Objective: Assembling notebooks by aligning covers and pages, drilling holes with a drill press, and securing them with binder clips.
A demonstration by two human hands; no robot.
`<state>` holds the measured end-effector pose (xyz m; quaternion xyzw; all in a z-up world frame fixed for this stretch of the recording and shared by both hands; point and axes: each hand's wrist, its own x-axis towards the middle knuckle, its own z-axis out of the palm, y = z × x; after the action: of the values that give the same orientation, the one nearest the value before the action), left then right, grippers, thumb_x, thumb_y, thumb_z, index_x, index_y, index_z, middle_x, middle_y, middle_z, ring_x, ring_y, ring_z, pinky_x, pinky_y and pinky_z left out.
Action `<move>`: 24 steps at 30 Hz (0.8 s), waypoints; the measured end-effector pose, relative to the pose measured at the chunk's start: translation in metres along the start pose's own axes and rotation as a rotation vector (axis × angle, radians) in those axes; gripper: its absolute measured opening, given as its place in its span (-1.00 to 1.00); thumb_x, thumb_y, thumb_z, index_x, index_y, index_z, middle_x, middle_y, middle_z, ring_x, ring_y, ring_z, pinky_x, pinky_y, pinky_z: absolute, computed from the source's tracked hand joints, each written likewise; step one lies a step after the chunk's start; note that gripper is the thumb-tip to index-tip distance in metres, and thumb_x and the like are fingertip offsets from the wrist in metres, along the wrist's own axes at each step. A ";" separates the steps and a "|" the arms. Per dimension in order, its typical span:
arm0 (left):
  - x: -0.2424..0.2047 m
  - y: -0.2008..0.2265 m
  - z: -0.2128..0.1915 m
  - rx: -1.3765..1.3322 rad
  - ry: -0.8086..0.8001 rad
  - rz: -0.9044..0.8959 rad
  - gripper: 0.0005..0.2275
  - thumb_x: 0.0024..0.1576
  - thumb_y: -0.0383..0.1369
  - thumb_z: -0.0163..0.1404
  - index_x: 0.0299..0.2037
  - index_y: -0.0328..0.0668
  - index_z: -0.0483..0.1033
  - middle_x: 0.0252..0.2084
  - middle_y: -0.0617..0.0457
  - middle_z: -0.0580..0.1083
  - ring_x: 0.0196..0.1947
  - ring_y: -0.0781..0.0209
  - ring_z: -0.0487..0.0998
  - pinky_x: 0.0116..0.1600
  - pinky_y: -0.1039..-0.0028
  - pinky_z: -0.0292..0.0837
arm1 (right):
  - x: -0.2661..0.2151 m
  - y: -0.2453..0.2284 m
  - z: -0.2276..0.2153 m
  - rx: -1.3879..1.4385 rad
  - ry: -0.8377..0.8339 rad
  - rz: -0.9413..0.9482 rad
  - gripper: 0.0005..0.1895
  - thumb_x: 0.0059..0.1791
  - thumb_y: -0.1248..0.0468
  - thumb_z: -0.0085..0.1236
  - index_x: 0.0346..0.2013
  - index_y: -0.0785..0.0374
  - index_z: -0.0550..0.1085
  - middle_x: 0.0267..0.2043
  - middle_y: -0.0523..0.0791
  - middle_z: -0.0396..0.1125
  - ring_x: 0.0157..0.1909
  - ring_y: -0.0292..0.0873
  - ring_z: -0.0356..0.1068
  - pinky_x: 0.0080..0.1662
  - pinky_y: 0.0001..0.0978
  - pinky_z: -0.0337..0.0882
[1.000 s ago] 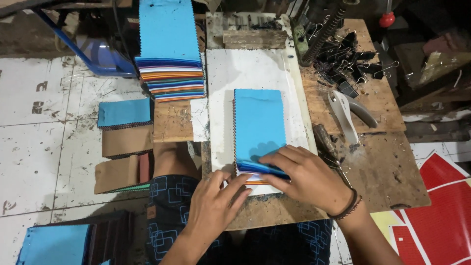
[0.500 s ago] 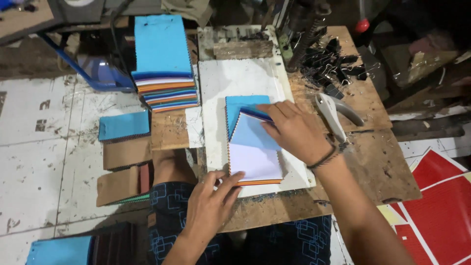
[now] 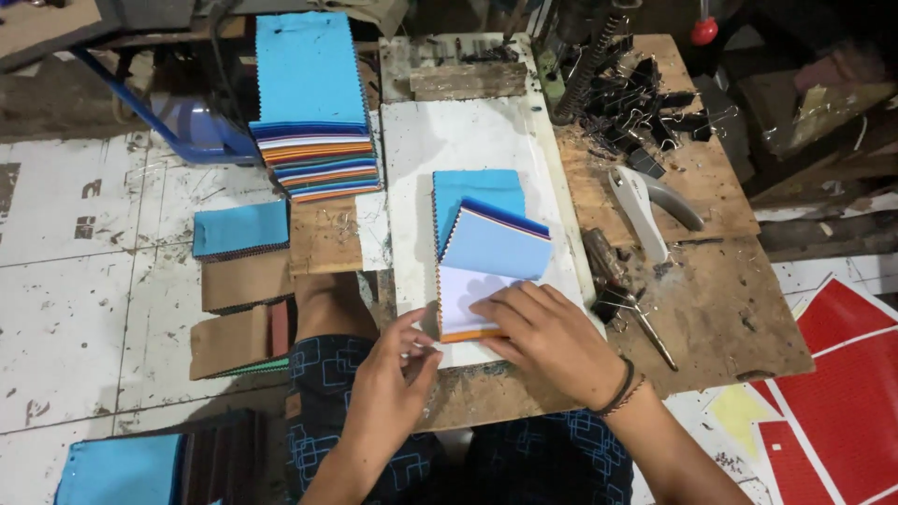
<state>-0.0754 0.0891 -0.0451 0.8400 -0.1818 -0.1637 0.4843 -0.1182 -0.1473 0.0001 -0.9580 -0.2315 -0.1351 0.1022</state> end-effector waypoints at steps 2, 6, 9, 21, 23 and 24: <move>-0.001 0.009 -0.007 -0.031 -0.052 -0.123 -0.49 0.17 -0.29 0.09 0.36 -0.05 0.28 -0.07 0.11 0.60 -0.06 0.22 0.66 0.12 0.43 0.61 | 0.004 0.001 -0.003 0.067 0.007 0.007 -0.65 0.03 0.15 0.20 0.04 0.26 0.47 -0.09 -0.08 0.42 -0.07 -0.08 0.39 -0.04 -0.22 0.47; 0.000 0.021 -0.013 -0.078 -0.129 -0.302 -0.64 0.18 -0.14 0.03 0.18 0.10 0.54 -0.12 0.20 0.62 -0.09 0.33 0.62 -0.03 0.49 0.50 | 0.008 0.005 -0.007 0.052 0.030 0.022 -0.66 0.04 0.14 0.22 0.05 0.20 0.50 -0.13 -0.13 0.47 -0.14 -0.12 0.44 -0.11 -0.26 0.47; 0.004 0.030 -0.015 -0.166 -0.144 -0.393 -0.70 0.18 -0.17 0.05 0.08 0.07 0.65 -0.20 0.22 0.61 -0.25 0.39 0.56 -0.10 0.57 0.43 | 0.008 0.007 -0.009 0.082 0.026 0.054 -0.64 0.03 0.13 0.23 0.09 0.17 0.51 -0.13 -0.15 0.48 -0.14 -0.13 0.45 -0.12 -0.27 0.47; 0.018 0.041 -0.015 -0.417 -0.250 -0.505 -0.56 0.28 -0.13 -0.19 0.27 -0.07 0.55 -0.48 0.04 0.60 -0.76 0.35 0.25 -0.52 0.54 0.21 | 0.010 0.007 -0.011 0.216 0.049 0.097 -0.62 0.01 0.17 0.24 0.11 0.18 0.51 -0.11 -0.13 0.49 -0.14 -0.13 0.46 -0.10 -0.27 0.50; 0.018 0.039 -0.013 -0.409 -0.262 -0.492 -0.60 0.29 -0.18 -0.17 0.22 -0.10 0.57 -0.47 0.05 0.61 -0.76 0.35 0.26 -0.51 0.55 0.24 | 0.010 0.007 -0.012 0.231 0.052 0.104 -0.63 0.01 0.18 0.24 0.10 0.18 0.51 -0.11 -0.13 0.50 -0.13 -0.13 0.47 -0.09 -0.27 0.51; 0.018 0.038 -0.012 -0.403 -0.243 -0.514 -0.66 0.28 -0.24 -0.10 0.16 -0.12 0.59 -0.46 0.04 0.62 -0.77 0.36 0.23 -0.55 0.54 0.19 | 0.010 0.007 -0.012 0.238 0.060 0.102 -0.62 0.01 0.20 0.25 0.11 0.19 0.51 -0.11 -0.12 0.50 -0.13 -0.14 0.48 -0.08 -0.29 0.52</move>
<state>-0.0592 0.0721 -0.0084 0.7202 0.0154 -0.4117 0.5582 -0.1086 -0.1523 0.0131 -0.9450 -0.1938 -0.1301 0.2289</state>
